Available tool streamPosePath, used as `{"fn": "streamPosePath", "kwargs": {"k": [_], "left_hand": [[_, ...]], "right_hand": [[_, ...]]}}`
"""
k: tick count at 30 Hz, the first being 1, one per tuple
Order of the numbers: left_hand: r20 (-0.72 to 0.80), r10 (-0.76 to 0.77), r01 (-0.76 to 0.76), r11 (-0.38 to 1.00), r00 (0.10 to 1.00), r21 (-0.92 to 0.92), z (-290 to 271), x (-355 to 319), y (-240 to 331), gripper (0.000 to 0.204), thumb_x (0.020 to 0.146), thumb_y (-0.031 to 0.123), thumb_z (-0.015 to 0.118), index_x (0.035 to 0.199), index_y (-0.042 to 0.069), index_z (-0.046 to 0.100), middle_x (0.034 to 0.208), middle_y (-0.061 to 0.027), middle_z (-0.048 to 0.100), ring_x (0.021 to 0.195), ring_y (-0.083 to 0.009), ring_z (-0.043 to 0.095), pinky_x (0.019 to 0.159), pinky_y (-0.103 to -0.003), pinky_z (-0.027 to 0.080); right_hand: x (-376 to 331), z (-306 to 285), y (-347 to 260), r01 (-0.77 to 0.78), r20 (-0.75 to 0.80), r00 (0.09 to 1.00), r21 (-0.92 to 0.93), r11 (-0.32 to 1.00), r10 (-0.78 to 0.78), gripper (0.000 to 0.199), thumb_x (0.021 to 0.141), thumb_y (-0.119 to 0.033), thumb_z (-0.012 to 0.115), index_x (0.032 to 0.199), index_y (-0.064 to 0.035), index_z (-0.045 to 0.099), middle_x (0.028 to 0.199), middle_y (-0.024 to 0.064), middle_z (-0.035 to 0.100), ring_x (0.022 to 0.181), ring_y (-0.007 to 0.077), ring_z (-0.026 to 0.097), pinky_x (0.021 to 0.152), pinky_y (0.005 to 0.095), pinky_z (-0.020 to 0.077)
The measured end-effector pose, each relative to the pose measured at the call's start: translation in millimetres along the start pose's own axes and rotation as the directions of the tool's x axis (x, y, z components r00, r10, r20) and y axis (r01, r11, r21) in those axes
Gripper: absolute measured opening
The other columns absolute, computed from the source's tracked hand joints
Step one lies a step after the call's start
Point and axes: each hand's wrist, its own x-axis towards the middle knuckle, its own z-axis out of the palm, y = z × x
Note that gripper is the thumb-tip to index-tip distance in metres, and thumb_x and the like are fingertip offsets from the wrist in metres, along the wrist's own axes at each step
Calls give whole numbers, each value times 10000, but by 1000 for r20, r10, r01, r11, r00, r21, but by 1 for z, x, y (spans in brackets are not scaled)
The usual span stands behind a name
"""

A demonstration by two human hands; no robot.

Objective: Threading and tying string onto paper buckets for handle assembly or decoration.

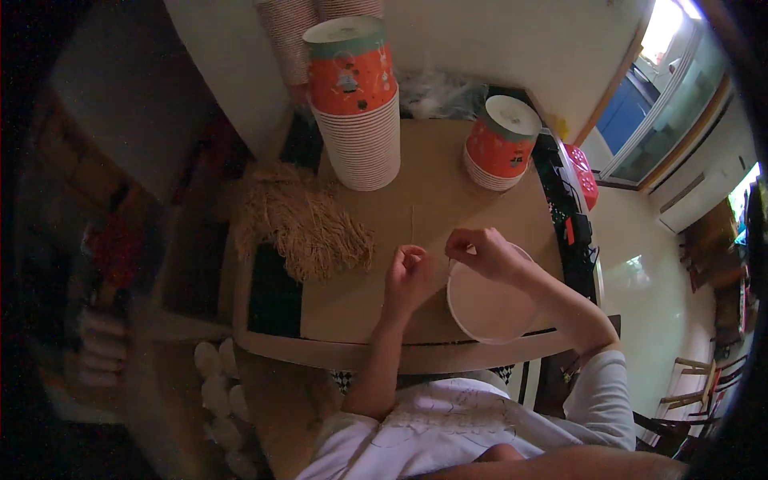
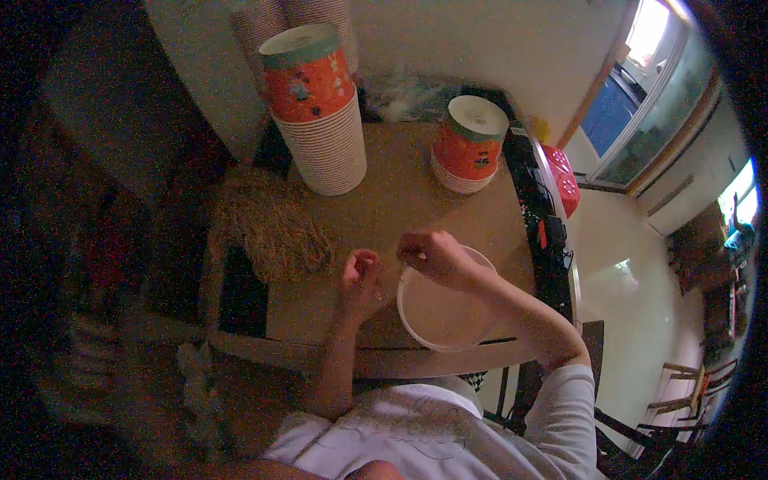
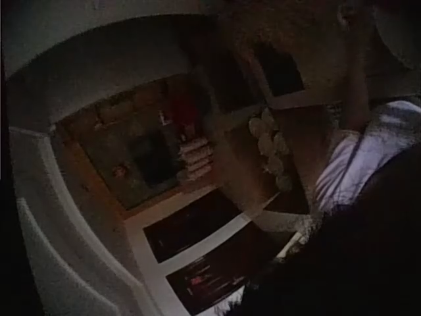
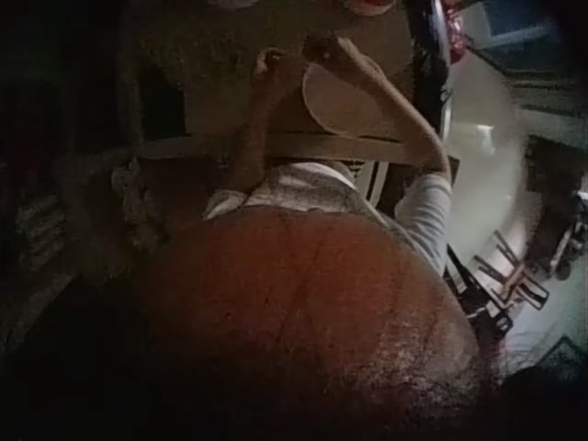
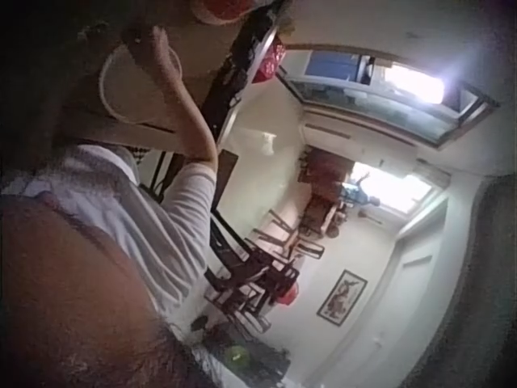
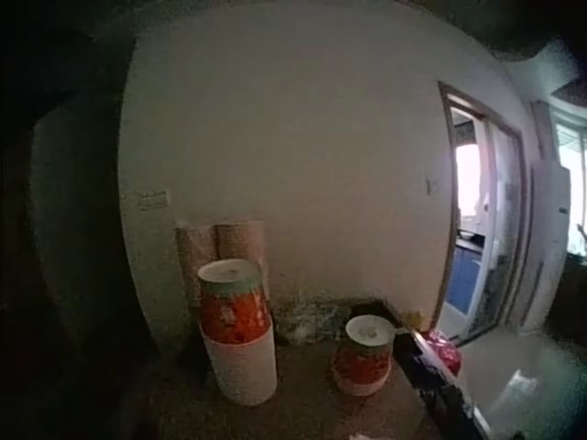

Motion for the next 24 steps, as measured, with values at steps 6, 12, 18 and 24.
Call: {"fn": "streamPosePath", "kwargs": {"k": [6,12,18,24], "left_hand": [[369,406,-540,725,836,427,-18,-9,18,306,768,64,644,1042,41,511,935,-30,541,837,-141,542,778,-266,445],[318,350,-443,845,881,298,0,-10,8,278,757,17,628,1017,23,527,999,-70,555,919,-173,560,833,-295,441],[355,-24,-33,988,935,154,-10,-4,-14,91,821,33,578,910,19,564,873,-13,579,778,-75,546,716,-224,457],[335,135,-186,974,933,127,-17,-13,1,121,788,28,619,906,49,602,787,25,538,662,-55,493,591,-213,424]], "right_hand": [[1,5,7,75,-9,997,43,996,-75,53,790,-64,559,835,-44,579,759,115,612,684,241,607,630,344,473],[0,2,-3,53,-1,999,10,999,-53,46,789,-60,568,829,-43,582,764,112,613,705,257,616,636,343,478],[-7,2,1,30,-4,1000,-11,999,-30,75,798,-57,585,854,-10,601,760,86,640,728,171,632,688,281,490],[-8,1,-2,4,4,1000,-8,1000,-4,72,803,-58,578,853,-11,600,773,81,644,740,170,636,693,286,491]]}}
